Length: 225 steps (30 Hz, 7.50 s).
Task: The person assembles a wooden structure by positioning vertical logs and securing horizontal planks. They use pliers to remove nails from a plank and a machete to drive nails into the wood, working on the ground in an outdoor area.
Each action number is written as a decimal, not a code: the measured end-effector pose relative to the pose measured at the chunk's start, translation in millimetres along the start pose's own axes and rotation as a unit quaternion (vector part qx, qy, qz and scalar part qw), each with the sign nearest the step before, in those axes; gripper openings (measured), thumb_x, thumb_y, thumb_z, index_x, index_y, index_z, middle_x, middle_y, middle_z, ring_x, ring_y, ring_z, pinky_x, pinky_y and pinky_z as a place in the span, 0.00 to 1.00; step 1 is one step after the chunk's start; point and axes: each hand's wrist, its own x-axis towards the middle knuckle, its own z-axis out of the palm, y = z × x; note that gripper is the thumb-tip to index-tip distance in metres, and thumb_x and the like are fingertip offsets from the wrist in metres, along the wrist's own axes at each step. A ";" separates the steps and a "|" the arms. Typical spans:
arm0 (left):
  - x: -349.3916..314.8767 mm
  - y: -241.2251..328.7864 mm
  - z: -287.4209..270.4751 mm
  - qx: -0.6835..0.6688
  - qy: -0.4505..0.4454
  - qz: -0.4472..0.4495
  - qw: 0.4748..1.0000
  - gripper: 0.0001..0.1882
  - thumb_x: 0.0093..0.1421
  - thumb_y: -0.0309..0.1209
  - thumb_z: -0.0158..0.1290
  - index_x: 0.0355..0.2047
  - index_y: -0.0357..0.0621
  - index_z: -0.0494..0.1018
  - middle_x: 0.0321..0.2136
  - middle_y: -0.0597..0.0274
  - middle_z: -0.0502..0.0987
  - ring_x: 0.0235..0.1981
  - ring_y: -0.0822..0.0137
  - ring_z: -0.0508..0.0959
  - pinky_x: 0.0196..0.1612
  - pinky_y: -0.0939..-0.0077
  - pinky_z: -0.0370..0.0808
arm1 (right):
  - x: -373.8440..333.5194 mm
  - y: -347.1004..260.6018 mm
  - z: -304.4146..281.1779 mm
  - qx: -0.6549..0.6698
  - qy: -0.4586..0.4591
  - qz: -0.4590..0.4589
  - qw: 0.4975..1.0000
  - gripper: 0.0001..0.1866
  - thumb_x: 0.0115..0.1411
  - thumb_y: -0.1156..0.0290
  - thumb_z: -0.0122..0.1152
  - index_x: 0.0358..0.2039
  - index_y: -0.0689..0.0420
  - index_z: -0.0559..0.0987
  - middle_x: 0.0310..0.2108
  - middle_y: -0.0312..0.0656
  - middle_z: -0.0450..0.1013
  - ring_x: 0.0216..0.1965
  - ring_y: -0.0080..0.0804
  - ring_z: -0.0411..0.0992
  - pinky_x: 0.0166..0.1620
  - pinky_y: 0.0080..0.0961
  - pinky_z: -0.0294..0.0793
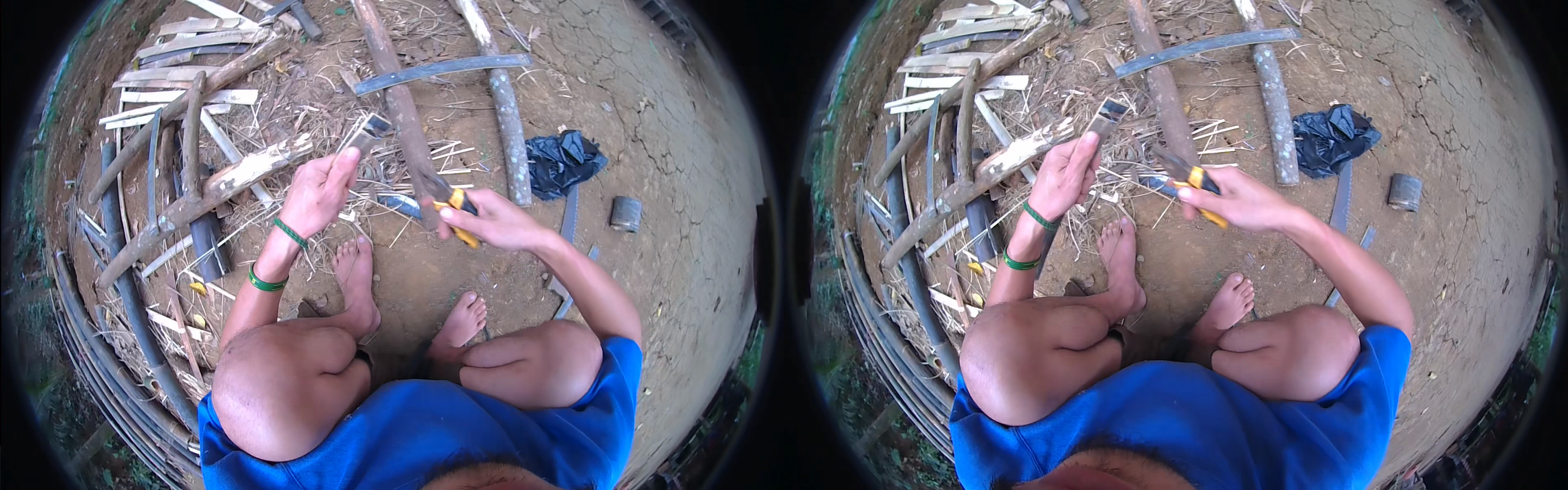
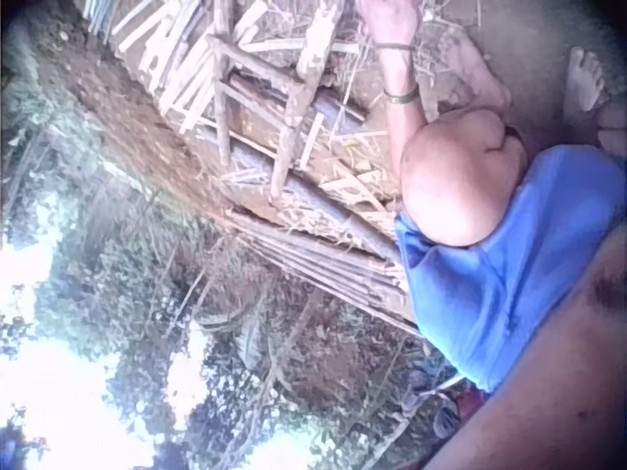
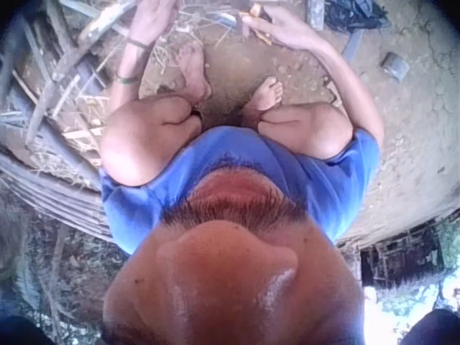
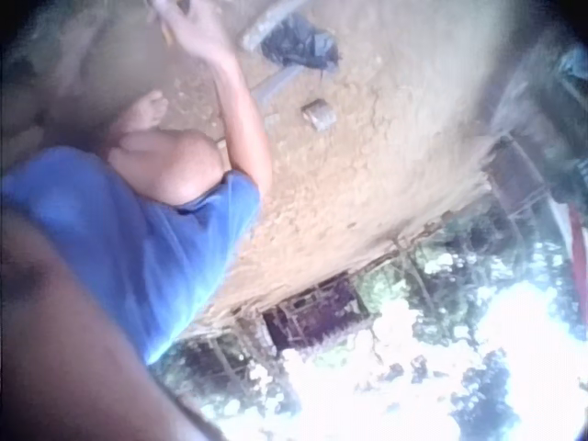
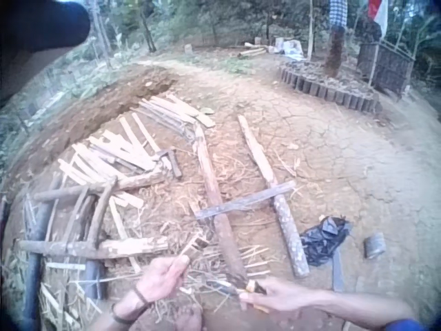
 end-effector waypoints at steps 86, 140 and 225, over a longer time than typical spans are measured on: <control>32.9 -45.8 75.1 0.036 -0.175 0.032 0.983 0.36 0.69 0.57 0.45 0.15 0.37 0.73 0.09 0.58 0.68 0.15 0.66 0.71 0.25 0.65 0.70 | 1.8 0.2 9.1 -0.221 0.154 0.029 0.963 0.21 0.66 0.56 0.61 0.31 0.65 0.77 0.18 0.51 0.75 0.21 0.45 0.77 0.27 0.38 0.74; 84.9 -68.1 74.3 0.115 -0.167 0.138 0.970 0.26 0.69 0.50 0.47 0.34 0.38 0.81 0.16 0.47 0.72 0.19 0.54 0.72 0.31 0.61 0.73 | 27.6 35.5 2.4 -0.144 0.086 0.119 0.979 0.22 0.67 0.49 0.57 0.37 0.59 0.76 0.27 0.44 0.78 0.24 0.34 0.79 0.29 0.32 0.81; 71.5 -149.6 103.3 0.429 0.012 0.014 0.903 0.39 0.54 0.76 0.42 0.32 0.53 0.81 0.20 0.53 0.82 0.24 0.53 0.84 0.27 0.57 0.79 | -7.0 -85.7 -40.7 0.181 0.204 0.220 0.937 0.13 0.59 0.64 0.69 0.33 0.62 0.80 0.22 0.39 0.77 0.23 0.24 0.76 0.28 0.26 0.74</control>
